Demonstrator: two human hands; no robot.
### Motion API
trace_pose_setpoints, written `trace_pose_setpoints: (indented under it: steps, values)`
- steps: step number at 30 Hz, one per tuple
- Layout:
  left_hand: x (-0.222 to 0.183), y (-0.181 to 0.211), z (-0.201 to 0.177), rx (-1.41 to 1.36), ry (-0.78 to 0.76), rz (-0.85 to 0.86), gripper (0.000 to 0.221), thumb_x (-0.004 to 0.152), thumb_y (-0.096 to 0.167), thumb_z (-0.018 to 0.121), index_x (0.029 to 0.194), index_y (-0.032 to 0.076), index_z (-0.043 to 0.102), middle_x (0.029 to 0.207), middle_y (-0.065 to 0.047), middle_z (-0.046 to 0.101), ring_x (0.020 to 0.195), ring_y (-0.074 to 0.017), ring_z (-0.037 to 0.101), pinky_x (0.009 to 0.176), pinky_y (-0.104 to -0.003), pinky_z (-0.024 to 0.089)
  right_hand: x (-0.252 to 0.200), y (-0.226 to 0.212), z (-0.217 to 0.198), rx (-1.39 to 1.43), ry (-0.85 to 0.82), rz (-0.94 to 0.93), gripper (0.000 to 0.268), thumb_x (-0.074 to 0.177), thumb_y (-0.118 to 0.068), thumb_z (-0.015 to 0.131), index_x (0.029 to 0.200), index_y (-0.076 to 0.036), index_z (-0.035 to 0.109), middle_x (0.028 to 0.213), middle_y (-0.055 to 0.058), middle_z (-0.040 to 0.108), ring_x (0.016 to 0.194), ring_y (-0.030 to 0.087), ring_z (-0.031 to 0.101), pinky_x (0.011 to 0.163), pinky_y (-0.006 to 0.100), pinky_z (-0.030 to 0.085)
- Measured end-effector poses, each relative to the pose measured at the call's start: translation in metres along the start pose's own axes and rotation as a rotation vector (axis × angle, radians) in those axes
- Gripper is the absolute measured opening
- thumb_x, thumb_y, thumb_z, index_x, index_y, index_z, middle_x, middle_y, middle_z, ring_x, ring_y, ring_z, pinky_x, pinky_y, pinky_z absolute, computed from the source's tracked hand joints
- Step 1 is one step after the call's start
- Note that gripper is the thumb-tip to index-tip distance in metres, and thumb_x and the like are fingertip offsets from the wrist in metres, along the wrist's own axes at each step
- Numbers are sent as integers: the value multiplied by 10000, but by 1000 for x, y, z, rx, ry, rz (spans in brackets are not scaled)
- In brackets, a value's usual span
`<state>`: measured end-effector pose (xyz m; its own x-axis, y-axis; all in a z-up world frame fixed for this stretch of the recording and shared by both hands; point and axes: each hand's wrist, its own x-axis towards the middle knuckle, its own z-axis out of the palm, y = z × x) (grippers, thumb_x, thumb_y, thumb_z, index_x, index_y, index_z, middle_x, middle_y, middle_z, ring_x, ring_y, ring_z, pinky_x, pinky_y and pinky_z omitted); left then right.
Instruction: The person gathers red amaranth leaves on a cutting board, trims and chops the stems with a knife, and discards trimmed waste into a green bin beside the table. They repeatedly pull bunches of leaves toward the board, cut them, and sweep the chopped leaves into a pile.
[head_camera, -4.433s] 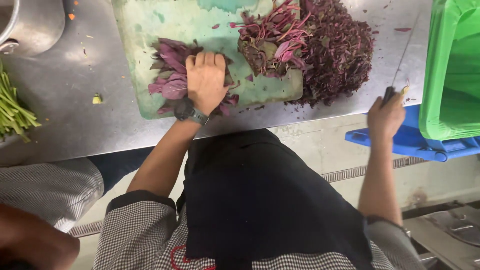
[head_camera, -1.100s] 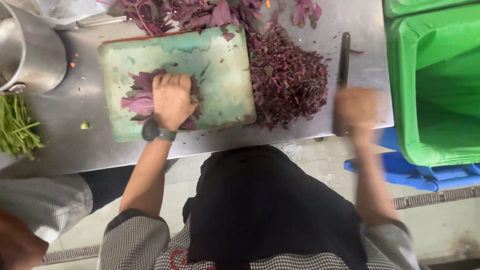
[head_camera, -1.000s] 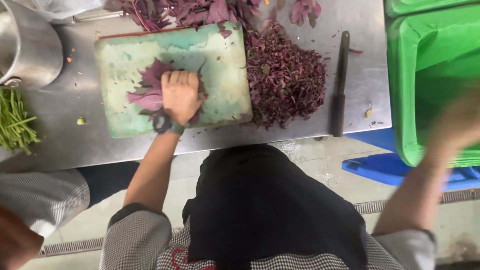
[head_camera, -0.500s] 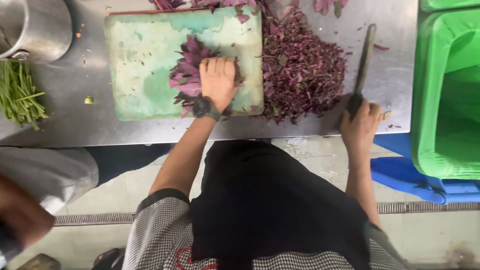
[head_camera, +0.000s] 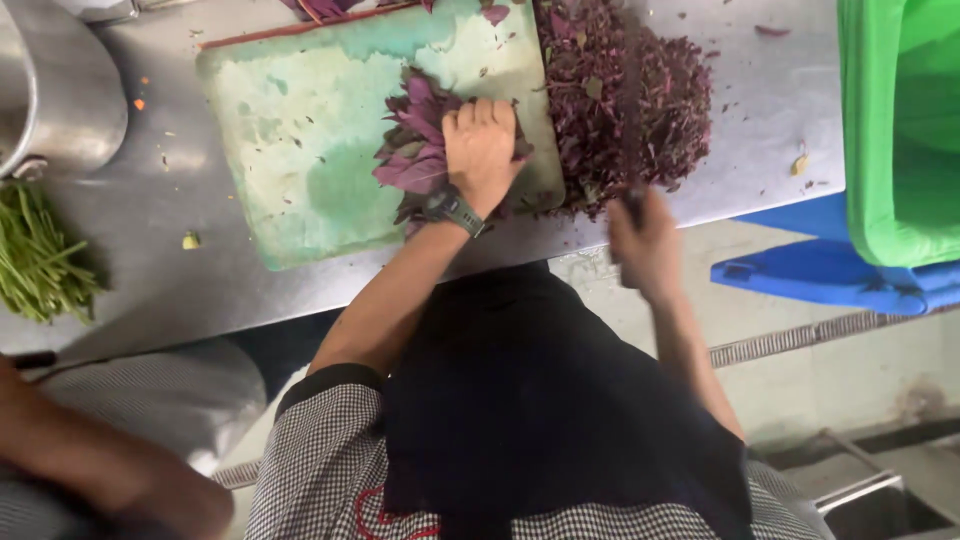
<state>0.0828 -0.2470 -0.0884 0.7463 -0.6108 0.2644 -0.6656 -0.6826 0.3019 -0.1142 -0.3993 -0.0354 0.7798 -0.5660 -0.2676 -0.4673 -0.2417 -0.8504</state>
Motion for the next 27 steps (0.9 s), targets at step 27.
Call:
trace_pose_setpoints:
  steps: [27]
  values:
    - [-11, -55, -19, -810, -100, 315, 496, 781, 54, 841, 1216, 29, 605, 1312, -163, 619, 1276, -391, 576, 1105, -445, 473, 67, -4, 121, 17, 146, -420, 250, 1012, -61, 650, 1233, -15, 543, 946, 218, 713, 877, 382, 755, 743, 425, 567]
